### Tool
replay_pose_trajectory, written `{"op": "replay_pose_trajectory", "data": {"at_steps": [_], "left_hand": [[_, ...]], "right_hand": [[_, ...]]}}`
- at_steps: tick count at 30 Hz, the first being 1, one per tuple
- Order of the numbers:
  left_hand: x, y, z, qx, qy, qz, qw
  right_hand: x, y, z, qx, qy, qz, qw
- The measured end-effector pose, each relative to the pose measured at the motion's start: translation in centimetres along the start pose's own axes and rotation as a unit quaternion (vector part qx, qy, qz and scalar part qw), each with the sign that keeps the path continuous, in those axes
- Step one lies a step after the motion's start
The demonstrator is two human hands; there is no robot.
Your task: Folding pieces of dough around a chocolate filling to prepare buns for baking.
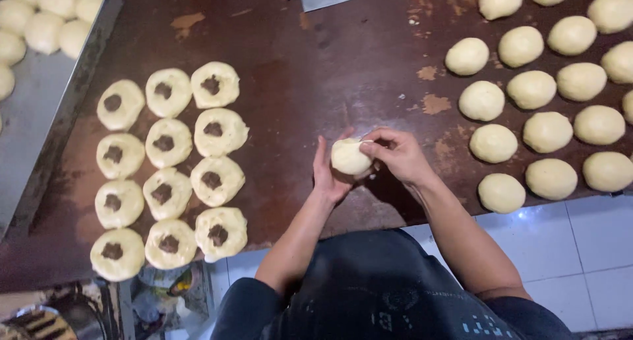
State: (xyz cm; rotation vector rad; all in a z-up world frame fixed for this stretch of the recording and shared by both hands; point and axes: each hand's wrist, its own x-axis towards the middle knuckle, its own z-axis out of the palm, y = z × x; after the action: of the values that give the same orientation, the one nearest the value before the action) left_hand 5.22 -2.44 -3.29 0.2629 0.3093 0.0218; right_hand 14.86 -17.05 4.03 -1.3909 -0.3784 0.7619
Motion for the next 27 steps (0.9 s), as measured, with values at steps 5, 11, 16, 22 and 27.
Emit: {"op": "replay_pose_trajectory", "data": {"at_steps": [5,11,16,22,27], "left_hand": [[2.1,-2.4,-1.1,0.031,0.058,-0.046,0.997],[5.3,-5.4,-4.2,0.145,0.016,0.009,0.989],[6.8,-6.4,1.1,0.261,0.057,0.077,0.961],[7.7,-7.6,6.0,0.394,-0.008,0.035,0.918],[11.1,-8.6,7.3,0.468,0.036,0.008,0.883]], "right_hand": [[-0.3,0.5,-1.2,-0.292,0.107,-0.129,0.942],[-1.0,2.6,-4.2,-0.267,0.123,-0.026,0.956],[-1.5,5.0,-7.6,-0.312,0.196,-0.142,0.919],[-1.2,7.5,-12.0,-0.233,0.214,-0.181,0.931],[0.7,6.0,-16.0,0.001,0.173,0.007,0.985]]}}
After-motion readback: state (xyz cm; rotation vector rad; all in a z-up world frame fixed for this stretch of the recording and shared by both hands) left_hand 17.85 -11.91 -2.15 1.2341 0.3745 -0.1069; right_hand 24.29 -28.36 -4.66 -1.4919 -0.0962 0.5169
